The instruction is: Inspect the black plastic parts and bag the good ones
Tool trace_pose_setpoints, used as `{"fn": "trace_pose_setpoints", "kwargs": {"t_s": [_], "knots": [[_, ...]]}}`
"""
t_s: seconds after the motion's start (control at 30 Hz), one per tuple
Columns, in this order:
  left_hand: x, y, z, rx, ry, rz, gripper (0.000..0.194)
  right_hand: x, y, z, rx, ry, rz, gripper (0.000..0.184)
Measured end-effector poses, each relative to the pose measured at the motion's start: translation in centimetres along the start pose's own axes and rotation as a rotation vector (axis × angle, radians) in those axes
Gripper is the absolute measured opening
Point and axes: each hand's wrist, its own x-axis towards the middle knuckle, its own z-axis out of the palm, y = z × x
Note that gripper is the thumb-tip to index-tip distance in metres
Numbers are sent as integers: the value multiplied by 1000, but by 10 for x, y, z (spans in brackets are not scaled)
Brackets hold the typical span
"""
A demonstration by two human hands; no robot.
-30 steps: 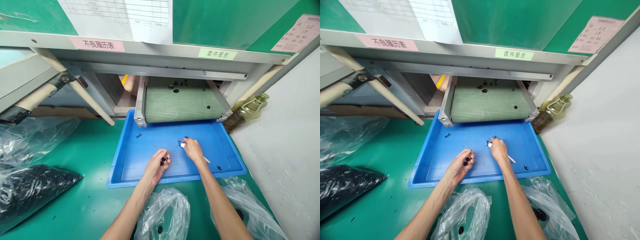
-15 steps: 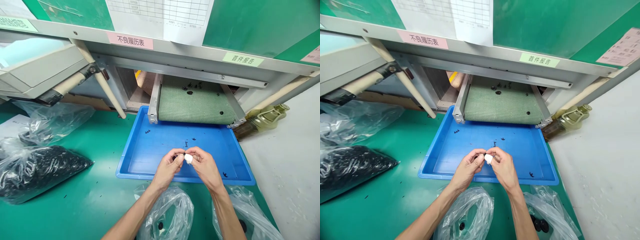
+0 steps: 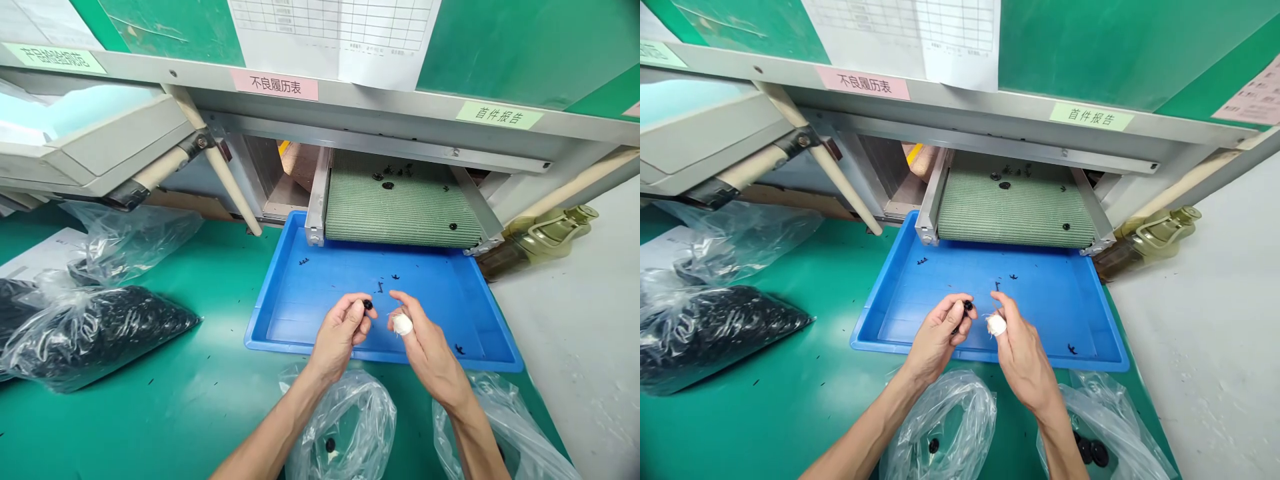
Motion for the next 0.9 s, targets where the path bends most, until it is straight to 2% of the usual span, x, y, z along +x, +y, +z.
{"fn": "trace_pose_setpoints", "kwargs": {"t_s": [0.13,0.2,0.3,0.37,0.43,0.6,0.7,0.8,0.9], "knots": [[-2,1,-1,-21,-9,8,21,-4,-2,3,50,-17,-4,40],[-3,3,0,-40,-17,11,20,-6,-1,5,2,-25,-18,43],[-5,6,1,-84,-10,-17,27,-10,1,7,-92,-37,-98,47],[-7,7,2,-104,12,-52,30,-12,2,7,-95,-48,-154,46],[-9,8,3,-124,25,-75,29,-13,1,6,-65,-50,-152,44],[-11,6,4,-162,9,-89,25,-20,-1,6,-61,45,-50,42],[-12,6,4,-173,7,-108,22,-25,-2,8,-109,104,-39,40],[-14,6,4,-188,6,-127,20,-28,-4,8,-136,125,-123,36],[-15,5,5,-204,15,-146,26,-31,-5,9,-162,161,-192,37]]}}
